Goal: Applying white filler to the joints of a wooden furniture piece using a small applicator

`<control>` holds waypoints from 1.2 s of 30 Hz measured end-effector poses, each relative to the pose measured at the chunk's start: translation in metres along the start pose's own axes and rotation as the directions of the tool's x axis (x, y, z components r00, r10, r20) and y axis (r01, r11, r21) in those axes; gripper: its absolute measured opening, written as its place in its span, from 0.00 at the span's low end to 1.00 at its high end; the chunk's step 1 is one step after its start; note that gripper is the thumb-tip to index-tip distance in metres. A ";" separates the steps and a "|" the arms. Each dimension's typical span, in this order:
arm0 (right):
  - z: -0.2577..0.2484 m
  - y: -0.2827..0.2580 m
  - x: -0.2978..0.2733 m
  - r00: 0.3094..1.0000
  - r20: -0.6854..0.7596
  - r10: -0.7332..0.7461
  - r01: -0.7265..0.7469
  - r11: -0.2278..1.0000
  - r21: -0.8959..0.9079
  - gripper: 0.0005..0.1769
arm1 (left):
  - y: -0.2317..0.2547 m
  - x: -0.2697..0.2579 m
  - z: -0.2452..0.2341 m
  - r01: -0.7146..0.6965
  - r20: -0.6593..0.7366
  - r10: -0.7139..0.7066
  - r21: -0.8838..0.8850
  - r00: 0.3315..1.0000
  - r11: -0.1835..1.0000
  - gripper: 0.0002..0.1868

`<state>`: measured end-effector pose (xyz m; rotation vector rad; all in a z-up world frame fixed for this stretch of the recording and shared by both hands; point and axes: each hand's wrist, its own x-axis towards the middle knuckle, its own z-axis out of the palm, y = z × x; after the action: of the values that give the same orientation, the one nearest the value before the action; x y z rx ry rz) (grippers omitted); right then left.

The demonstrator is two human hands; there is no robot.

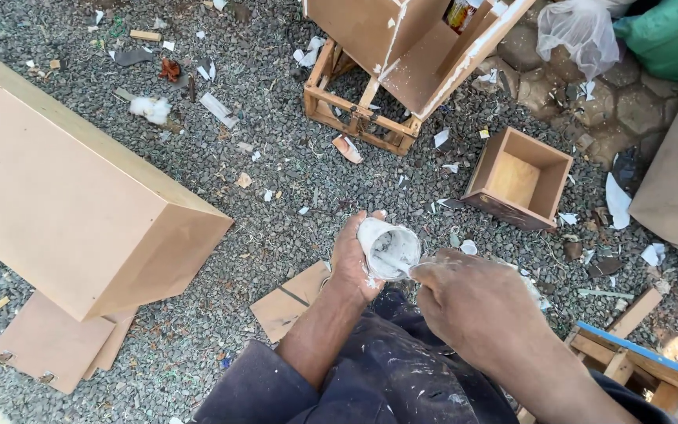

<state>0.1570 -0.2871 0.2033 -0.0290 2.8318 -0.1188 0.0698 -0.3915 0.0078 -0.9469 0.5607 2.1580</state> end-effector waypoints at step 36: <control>0.007 -0.032 0.006 0.957 -0.164 0.238 -0.223 0.969 0.105 0.18 | 0.011 0.000 0.007 0.017 0.162 0.013 -0.185 0.987 0.983 0.16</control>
<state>0.1534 -0.3202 0.1973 0.3475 2.9756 -0.1997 0.0590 -0.3946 0.0134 -0.8570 0.2830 2.2903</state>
